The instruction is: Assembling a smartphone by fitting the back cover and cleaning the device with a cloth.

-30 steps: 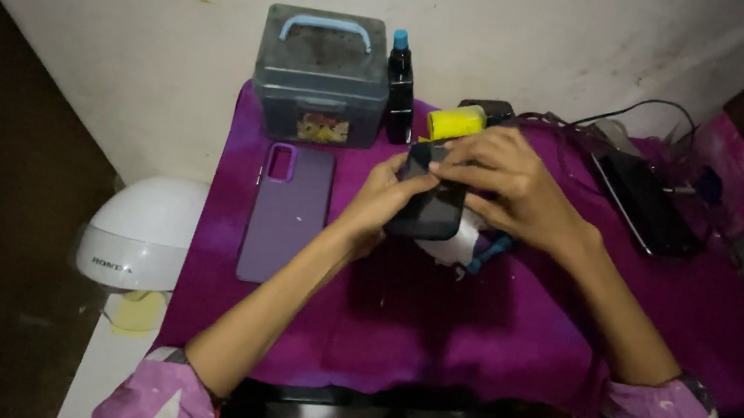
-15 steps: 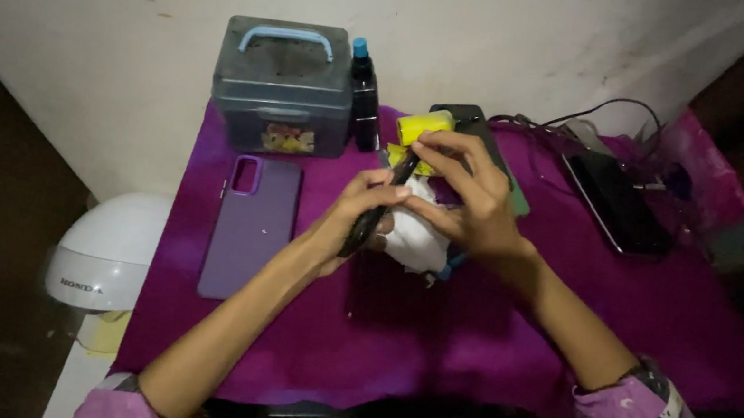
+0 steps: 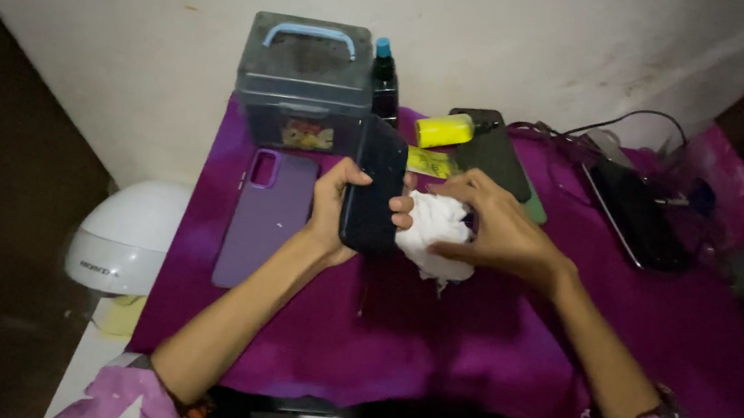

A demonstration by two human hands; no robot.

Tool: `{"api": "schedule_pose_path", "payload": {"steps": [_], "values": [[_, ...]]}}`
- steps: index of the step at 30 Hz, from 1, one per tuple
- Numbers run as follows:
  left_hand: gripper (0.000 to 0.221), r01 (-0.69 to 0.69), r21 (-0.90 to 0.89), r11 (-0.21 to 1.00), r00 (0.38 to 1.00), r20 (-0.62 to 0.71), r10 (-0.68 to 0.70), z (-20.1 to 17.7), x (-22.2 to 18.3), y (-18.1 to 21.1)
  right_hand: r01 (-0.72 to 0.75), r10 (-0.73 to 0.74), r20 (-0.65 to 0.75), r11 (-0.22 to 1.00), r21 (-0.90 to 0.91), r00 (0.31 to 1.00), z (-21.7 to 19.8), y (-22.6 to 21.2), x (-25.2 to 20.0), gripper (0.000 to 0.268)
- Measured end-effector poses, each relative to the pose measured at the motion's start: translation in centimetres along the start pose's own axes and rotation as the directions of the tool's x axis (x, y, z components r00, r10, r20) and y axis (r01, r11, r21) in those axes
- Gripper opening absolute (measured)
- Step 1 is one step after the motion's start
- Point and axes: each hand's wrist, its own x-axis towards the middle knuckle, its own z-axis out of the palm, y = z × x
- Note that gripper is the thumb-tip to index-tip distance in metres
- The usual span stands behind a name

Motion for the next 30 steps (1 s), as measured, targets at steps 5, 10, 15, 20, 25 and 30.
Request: {"api": "schedule_pose_path", "payload": {"steps": [5,10,15,20,25,30], "values": [[0.052,-0.019,-0.097,0.995,0.998,0.061,0.025,0.8,-0.7,0.7,0.267,-0.249,-0.298,0.964,0.019,0.922,1.4,5.6,0.8,0.037],[0.055,-0.007,-0.282,0.959,0.994,0.106,0.038,1.9,-1.2,0.6,0.257,-0.303,-0.513,0.953,-0.16,0.803,-0.3,4.2,0.5,0.053],[0.063,0.05,-0.271,0.961,0.946,0.32,0.041,1.0,-1.4,1.3,0.221,-0.2,-0.35,0.975,0.023,0.915,-1.4,3.0,-0.7,0.032],[0.066,0.032,-0.324,0.945,0.952,0.299,0.07,1.4,-1.7,1.1,-0.219,0.236,0.211,0.97,-0.101,0.949,-1.1,0.6,-1.3,0.031],[0.078,0.019,-0.316,0.949,0.955,0.286,0.076,-0.2,-0.9,1.2,-0.226,0.31,0.21,0.91,-0.347,0.927,-0.8,-0.1,-1.1,0.036],[0.079,0.026,-0.311,0.95,0.957,0.282,0.066,-0.2,-0.9,1.2,-0.093,0.22,0.378,0.941,-0.326,0.899,-1.4,-2.1,-1.4,0.041]]}}
